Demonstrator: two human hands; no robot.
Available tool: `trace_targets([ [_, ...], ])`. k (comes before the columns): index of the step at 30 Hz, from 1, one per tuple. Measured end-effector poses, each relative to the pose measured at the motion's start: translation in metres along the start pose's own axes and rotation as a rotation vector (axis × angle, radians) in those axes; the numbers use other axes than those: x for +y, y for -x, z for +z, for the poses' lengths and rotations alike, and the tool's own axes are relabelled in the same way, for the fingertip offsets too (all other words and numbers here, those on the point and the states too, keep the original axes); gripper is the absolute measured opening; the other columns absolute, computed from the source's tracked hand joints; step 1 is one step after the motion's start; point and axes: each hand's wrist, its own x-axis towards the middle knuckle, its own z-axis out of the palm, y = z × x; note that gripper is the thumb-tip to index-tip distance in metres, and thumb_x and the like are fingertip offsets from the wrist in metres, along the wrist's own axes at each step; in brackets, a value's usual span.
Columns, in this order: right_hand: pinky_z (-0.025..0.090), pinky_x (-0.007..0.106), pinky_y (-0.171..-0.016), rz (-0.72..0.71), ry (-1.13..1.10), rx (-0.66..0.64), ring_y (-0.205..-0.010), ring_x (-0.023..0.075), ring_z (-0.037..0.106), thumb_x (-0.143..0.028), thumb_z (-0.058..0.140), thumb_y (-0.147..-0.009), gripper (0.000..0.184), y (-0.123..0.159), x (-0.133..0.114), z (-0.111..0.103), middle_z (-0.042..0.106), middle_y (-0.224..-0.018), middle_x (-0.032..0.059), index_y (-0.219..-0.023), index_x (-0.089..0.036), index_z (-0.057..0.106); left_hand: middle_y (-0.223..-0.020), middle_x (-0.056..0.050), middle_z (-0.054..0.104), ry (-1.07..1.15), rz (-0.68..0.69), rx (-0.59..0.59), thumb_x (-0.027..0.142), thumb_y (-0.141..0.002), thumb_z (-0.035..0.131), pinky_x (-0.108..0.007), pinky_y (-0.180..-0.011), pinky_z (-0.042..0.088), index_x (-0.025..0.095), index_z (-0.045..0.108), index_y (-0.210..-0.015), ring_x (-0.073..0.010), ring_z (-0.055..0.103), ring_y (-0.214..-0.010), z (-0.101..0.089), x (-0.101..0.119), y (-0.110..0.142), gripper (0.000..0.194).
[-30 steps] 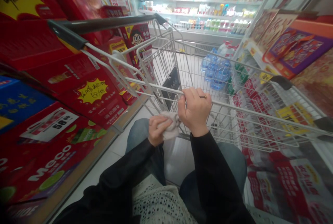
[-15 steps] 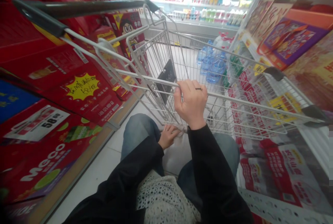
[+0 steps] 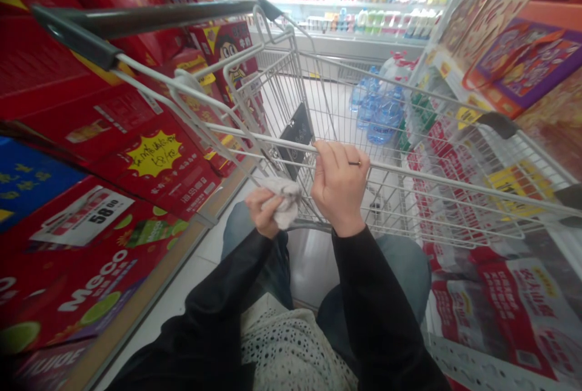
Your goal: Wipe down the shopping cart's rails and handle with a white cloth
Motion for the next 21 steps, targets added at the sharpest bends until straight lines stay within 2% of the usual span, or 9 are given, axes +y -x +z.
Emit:
trace_targets([
  [2, 0.032, 0.042, -0.104, 0.004, -0.020, -0.005, -0.110, 0.0239, 0.061, -0.020, 0.045, -0.104, 0.031, -0.001, 0.001, 0.000, 0.075, -0.117, 0.0057, -0.126, -0.025, 0.066, -0.098, -0.007, 0.070, 0.032, 0.019, -0.164, 0.047, -0.099, 0.069, -0.046, -0.096, 0.055, 0.026, 0.077, -0.101, -0.0244, 0.067, -0.102, 0.003, 0.011, 0.036, 0.022],
  [4, 0.032, 0.042, -0.104, 0.013, -0.032, -0.007, -0.111, 0.0235, 0.061, -0.020, 0.045, -0.104, 0.031, -0.001, 0.002, 0.001, 0.075, -0.117, 0.0055, -0.125, -0.025, 0.067, -0.095, -0.006, 0.072, 0.072, 0.036, -0.296, 0.045, -0.100, 0.068, -0.042, -0.091, 0.055, 0.026, 0.078, -0.100, -0.0225, 0.068, -0.097, 0.003, 0.021, 0.062, 0.021],
  [7, 0.032, 0.042, -0.104, 0.019, -0.026, 0.004, -0.110, 0.0232, 0.061, -0.021, 0.046, -0.104, 0.030, -0.001, 0.004, 0.003, 0.075, -0.117, 0.0055, -0.125, -0.024, 0.067, -0.095, -0.006, 0.074, 0.095, 0.047, -0.342, 0.036, -0.100, 0.067, -0.038, -0.087, 0.053, 0.026, 0.079, -0.105, -0.0203, 0.069, -0.093, -0.001, 0.026, 0.067, 0.016],
  [9, 0.032, 0.041, -0.103, 0.006, -0.023, 0.021, -0.108, 0.0229, 0.062, -0.022, 0.046, -0.104, 0.029, 0.000, 0.005, 0.004, 0.075, -0.116, 0.0053, -0.124, -0.024, 0.067, -0.104, -0.008, 0.075, 0.077, 0.042, -0.310, 0.031, -0.100, 0.068, -0.040, -0.090, 0.051, 0.027, 0.079, -0.114, -0.0221, 0.069, -0.099, -0.008, 0.020, 0.045, 0.019],
  [11, 0.033, 0.041, -0.102, -0.008, -0.027, 0.042, -0.106, 0.0228, 0.062, -0.022, 0.047, -0.104, 0.028, 0.000, 0.006, 0.006, 0.075, -0.115, 0.0050, -0.123, -0.024, 0.068, -0.112, -0.010, 0.073, 0.040, 0.041, -0.225, 0.036, -0.097, 0.073, -0.044, -0.095, 0.051, 0.029, 0.078, -0.122, -0.0260, 0.067, -0.107, -0.018, 0.008, 0.005, 0.026],
  [15, 0.033, 0.042, -0.101, 0.006, -0.027, 0.061, -0.104, 0.0236, 0.062, -0.021, 0.047, -0.102, 0.029, 0.000, 0.004, 0.008, 0.075, -0.112, 0.0051, -0.121, -0.023, 0.069, -0.115, -0.009, 0.068, -0.095, 0.025, 0.084, 0.049, -0.093, 0.078, -0.048, -0.100, 0.050, 0.029, 0.078, -0.117, -0.0285, 0.062, -0.114, -0.034, -0.013, -0.091, 0.031],
  [17, 0.033, 0.042, -0.101, 0.017, -0.016, 0.053, -0.103, 0.0237, 0.062, -0.022, 0.047, -0.101, 0.029, 0.000, 0.003, 0.008, 0.075, -0.112, 0.0053, -0.120, -0.023, 0.069, -0.117, -0.008, 0.065, -0.140, -0.033, 0.186, 0.050, -0.093, 0.077, -0.049, -0.102, 0.050, 0.027, 0.078, -0.115, -0.0283, 0.060, -0.116, -0.035, -0.014, -0.121, 0.031],
  [19, 0.033, 0.042, -0.102, 0.024, -0.010, 0.042, -0.103, 0.0238, 0.062, -0.022, 0.046, -0.101, 0.029, 0.000, 0.002, 0.007, 0.076, -0.112, 0.0054, -0.119, -0.024, 0.070, -0.120, -0.007, 0.062, -0.107, -0.086, 0.205, 0.049, -0.092, 0.078, -0.048, -0.103, 0.050, 0.028, 0.077, -0.118, -0.0277, 0.060, -0.117, -0.032, -0.008, -0.125, 0.033],
  [21, 0.033, 0.042, -0.102, 0.022, -0.017, 0.038, -0.103, 0.0239, 0.062, -0.022, 0.046, -0.101, 0.030, -0.001, 0.002, 0.007, 0.076, -0.112, 0.0054, -0.120, -0.024, 0.070, -0.118, -0.006, 0.062, -0.022, -0.102, 0.154, 0.044, -0.090, 0.082, -0.045, -0.100, 0.051, 0.029, 0.076, -0.119, -0.0264, 0.061, -0.114, -0.026, 0.002, -0.101, 0.034],
])
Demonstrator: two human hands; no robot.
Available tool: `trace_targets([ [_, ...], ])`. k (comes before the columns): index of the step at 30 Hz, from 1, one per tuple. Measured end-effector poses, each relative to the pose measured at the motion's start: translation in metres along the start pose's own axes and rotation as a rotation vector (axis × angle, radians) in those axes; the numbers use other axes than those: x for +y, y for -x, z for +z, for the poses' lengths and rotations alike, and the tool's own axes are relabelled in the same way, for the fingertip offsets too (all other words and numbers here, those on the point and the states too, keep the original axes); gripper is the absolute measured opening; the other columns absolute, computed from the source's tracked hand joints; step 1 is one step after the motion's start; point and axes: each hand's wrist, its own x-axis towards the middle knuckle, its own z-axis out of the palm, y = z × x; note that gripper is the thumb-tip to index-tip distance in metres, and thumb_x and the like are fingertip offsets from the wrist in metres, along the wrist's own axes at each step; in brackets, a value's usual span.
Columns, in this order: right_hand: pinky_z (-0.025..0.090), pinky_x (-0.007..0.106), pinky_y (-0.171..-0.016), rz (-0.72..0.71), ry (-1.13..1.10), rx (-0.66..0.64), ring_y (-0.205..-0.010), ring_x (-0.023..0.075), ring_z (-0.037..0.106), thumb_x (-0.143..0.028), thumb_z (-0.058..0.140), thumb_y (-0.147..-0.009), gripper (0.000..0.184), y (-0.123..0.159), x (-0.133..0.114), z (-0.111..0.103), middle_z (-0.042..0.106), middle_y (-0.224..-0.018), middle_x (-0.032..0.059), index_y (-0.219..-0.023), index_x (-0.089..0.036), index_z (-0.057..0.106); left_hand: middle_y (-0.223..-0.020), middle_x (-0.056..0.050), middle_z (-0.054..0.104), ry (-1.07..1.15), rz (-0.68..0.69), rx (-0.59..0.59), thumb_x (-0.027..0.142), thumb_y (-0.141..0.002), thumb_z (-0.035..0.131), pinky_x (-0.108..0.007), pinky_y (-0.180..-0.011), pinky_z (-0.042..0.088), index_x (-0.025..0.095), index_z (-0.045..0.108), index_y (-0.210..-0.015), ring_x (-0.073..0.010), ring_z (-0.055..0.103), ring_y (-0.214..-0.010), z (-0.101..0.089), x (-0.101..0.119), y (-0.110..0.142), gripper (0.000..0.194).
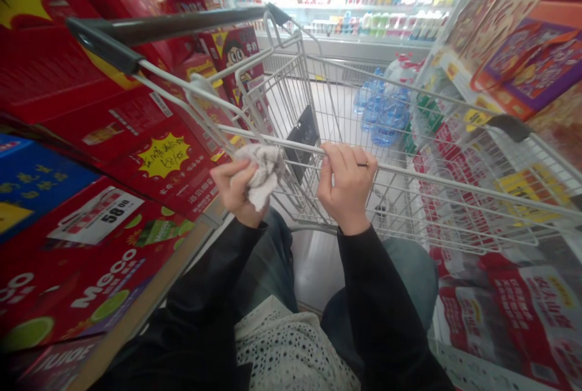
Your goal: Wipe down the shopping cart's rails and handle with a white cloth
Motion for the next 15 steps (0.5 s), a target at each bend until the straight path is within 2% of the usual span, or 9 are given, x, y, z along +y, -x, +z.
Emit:
trace_targets([
  [2, 0.033, 0.042, -0.101, -0.010, -0.017, 0.006, -0.104, 0.0235, 0.062, -0.022, 0.046, -0.102, 0.030, 0.000, 0.000, 0.000, 0.076, -0.112, 0.0051, -0.120, -0.024, 0.069, -0.111, -0.006, 0.064, 0.056, 0.028, -0.121, 0.038, -0.088, 0.083, -0.042, -0.094, 0.050, 0.029, 0.076, -0.117, -0.0250, 0.062, -0.107, -0.001, 0.005, 0.043, 0.031],
  [5, 0.033, 0.041, -0.100, -0.013, -0.018, 0.002, -0.104, 0.0232, 0.062, -0.022, 0.046, -0.103, 0.030, -0.001, 0.000, -0.001, 0.076, -0.113, 0.0050, -0.121, -0.024, 0.069, -0.099, -0.008, 0.067, 0.044, 0.114, -0.372, 0.029, -0.094, 0.074, -0.039, -0.083, 0.045, 0.026, 0.078, -0.113, -0.0237, 0.060, -0.096, -0.004, 0.006, 0.109, 0.020],
  [7, 0.033, 0.042, -0.101, -0.001, -0.002, -0.015, -0.104, 0.0237, 0.062, -0.023, 0.045, -0.103, 0.030, -0.001, 0.001, -0.001, 0.076, -0.113, 0.0054, -0.121, -0.025, 0.069, -0.097, -0.008, 0.070, 0.043, 0.159, -0.490, 0.021, -0.095, 0.068, -0.039, -0.079, 0.044, 0.026, 0.079, -0.113, -0.0232, 0.059, -0.092, -0.007, 0.004, 0.133, 0.022],
  [8, 0.033, 0.042, -0.101, 0.006, 0.004, -0.022, -0.105, 0.0239, 0.062, -0.023, 0.045, -0.103, 0.030, -0.001, 0.001, -0.001, 0.076, -0.113, 0.0055, -0.121, -0.025, 0.069, -0.097, -0.008, 0.071, 0.048, 0.174, -0.523, 0.018, -0.095, 0.065, -0.039, -0.080, 0.044, 0.027, 0.079, -0.115, -0.0230, 0.060, -0.092, -0.008, 0.002, 0.136, 0.026],
  [9, 0.033, 0.042, -0.101, 0.010, 0.005, -0.025, -0.105, 0.0240, 0.062, -0.023, 0.045, -0.103, 0.030, 0.000, 0.002, -0.001, 0.076, -0.113, 0.0056, -0.121, -0.025, 0.070, -0.099, -0.008, 0.072, 0.057, 0.192, -0.532, 0.016, -0.095, 0.064, -0.040, -0.081, 0.046, 0.029, 0.078, -0.117, -0.0230, 0.061, -0.093, -0.010, 0.000, 0.132, 0.029],
  [11, 0.033, 0.042, -0.101, 0.009, -0.005, -0.021, -0.105, 0.0238, 0.062, -0.023, 0.047, -0.102, 0.030, 0.000, 0.003, -0.001, 0.076, -0.113, 0.0053, -0.122, -0.025, 0.070, -0.105, -0.008, 0.072, 0.066, 0.238, -0.475, 0.020, -0.096, 0.067, -0.042, -0.087, 0.051, 0.031, 0.077, -0.120, -0.0238, 0.063, -0.099, -0.015, -0.006, 0.104, 0.028],
  [13, 0.033, 0.042, -0.101, 0.005, -0.018, -0.012, -0.104, 0.0236, 0.062, -0.023, 0.048, -0.102, 0.029, 0.002, 0.003, 0.000, 0.076, -0.113, 0.0049, -0.122, -0.025, 0.070, -0.110, -0.009, 0.069, 0.033, 0.269, -0.279, 0.033, -0.095, 0.075, -0.044, -0.093, 0.053, 0.029, 0.076, -0.121, -0.0255, 0.062, -0.108, -0.020, -0.012, 0.053, 0.026],
  [15, 0.033, 0.043, -0.101, 0.010, -0.019, -0.006, -0.104, 0.0238, 0.062, -0.024, 0.049, -0.101, 0.029, 0.003, 0.003, 0.000, 0.075, -0.112, 0.0046, -0.121, -0.025, 0.070, -0.114, -0.009, 0.064, -0.056, 0.242, 0.017, 0.041, -0.095, 0.078, -0.043, -0.096, 0.053, 0.024, 0.076, -0.117, -0.0254, 0.059, -0.111, -0.025, -0.017, -0.011, 0.028],
])
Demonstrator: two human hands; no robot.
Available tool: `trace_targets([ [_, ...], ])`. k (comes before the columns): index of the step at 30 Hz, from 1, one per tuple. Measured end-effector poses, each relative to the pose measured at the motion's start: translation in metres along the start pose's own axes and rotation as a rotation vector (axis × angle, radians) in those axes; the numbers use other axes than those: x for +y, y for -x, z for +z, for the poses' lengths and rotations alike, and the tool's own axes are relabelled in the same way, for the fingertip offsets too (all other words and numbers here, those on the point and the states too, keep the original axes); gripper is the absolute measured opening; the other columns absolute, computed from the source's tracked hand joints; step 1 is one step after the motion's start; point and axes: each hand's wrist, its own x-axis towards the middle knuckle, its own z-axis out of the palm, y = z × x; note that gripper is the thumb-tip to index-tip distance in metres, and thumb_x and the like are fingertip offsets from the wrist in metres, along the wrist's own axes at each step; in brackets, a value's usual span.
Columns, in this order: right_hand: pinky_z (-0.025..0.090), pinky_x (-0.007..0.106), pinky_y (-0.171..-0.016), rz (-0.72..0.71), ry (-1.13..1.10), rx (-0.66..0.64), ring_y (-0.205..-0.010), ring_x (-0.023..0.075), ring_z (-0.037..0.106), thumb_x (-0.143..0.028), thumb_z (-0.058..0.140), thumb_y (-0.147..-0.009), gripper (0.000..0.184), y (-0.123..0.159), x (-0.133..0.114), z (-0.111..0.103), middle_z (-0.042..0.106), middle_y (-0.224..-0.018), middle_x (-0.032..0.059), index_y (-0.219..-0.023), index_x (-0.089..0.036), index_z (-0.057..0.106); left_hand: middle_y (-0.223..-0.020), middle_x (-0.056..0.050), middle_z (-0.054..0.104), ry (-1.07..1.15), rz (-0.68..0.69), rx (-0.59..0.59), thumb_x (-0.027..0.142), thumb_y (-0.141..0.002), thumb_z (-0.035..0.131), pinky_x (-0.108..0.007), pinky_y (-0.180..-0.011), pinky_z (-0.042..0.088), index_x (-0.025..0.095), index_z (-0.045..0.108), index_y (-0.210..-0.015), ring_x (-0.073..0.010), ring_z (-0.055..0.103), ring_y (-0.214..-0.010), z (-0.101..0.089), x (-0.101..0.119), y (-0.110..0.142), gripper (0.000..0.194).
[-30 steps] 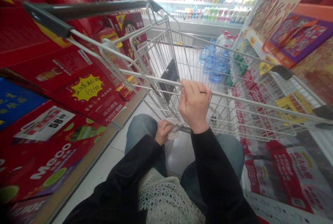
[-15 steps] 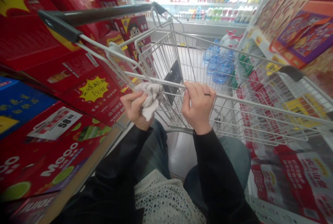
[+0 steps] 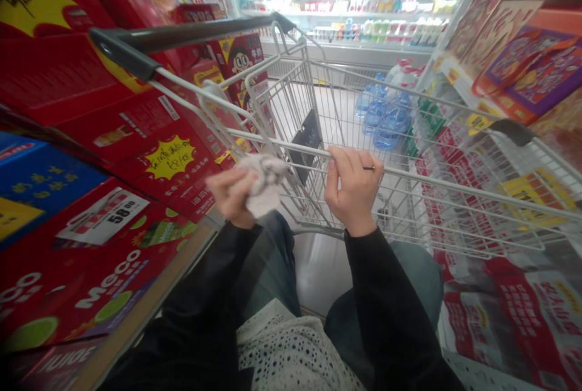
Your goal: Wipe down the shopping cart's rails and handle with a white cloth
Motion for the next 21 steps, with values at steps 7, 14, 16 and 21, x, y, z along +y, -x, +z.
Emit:
trace_targets([
  [7, 0.033, 0.042, -0.099, -0.017, -0.005, 0.040, -0.100, 0.0232, 0.062, -0.025, 0.048, -0.102, 0.027, 0.001, -0.002, -0.001, 0.075, -0.108, 0.0041, -0.118, -0.025, 0.070, -0.114, -0.006, 0.063, -0.065, -0.081, 0.174, 0.044, -0.094, 0.079, -0.048, -0.097, 0.055, 0.022, 0.076, -0.112, -0.0243, 0.062, -0.109, 0.006, -0.017, -0.068, 0.029],
  [14, 0.034, 0.042, -0.098, -0.015, 0.006, 0.063, -0.099, 0.0234, 0.062, -0.025, 0.048, -0.102, 0.026, -0.001, -0.003, 0.003, 0.076, -0.106, 0.0044, -0.116, -0.025, 0.070, -0.097, -0.008, 0.070, 0.122, -0.099, -0.317, 0.032, -0.095, 0.074, -0.042, -0.081, 0.052, 0.026, 0.079, -0.110, -0.0245, 0.063, -0.093, -0.007, 0.024, 0.109, 0.017],
  [16, 0.034, 0.042, -0.097, -0.016, 0.010, 0.071, -0.098, 0.0235, 0.062, -0.026, 0.048, -0.102, 0.025, -0.001, -0.002, 0.004, 0.075, -0.105, 0.0046, -0.115, -0.024, 0.070, -0.094, -0.008, 0.071, 0.149, -0.083, -0.395, 0.026, -0.095, 0.071, -0.039, -0.076, 0.051, 0.026, 0.080, -0.110, -0.0228, 0.063, -0.088, -0.013, 0.028, 0.129, 0.017],
  [21, 0.033, 0.043, -0.097, -0.032, 0.003, 0.047, -0.099, 0.0242, 0.062, -0.026, 0.050, -0.100, 0.026, 0.000, 0.001, 0.005, 0.075, -0.107, 0.0046, -0.117, -0.024, 0.069, -0.112, -0.010, 0.069, 0.069, -0.081, -0.272, 0.035, -0.096, 0.074, -0.046, -0.090, 0.054, 0.029, 0.077, -0.120, -0.0268, 0.064, -0.106, -0.017, 0.003, 0.072, 0.025],
])
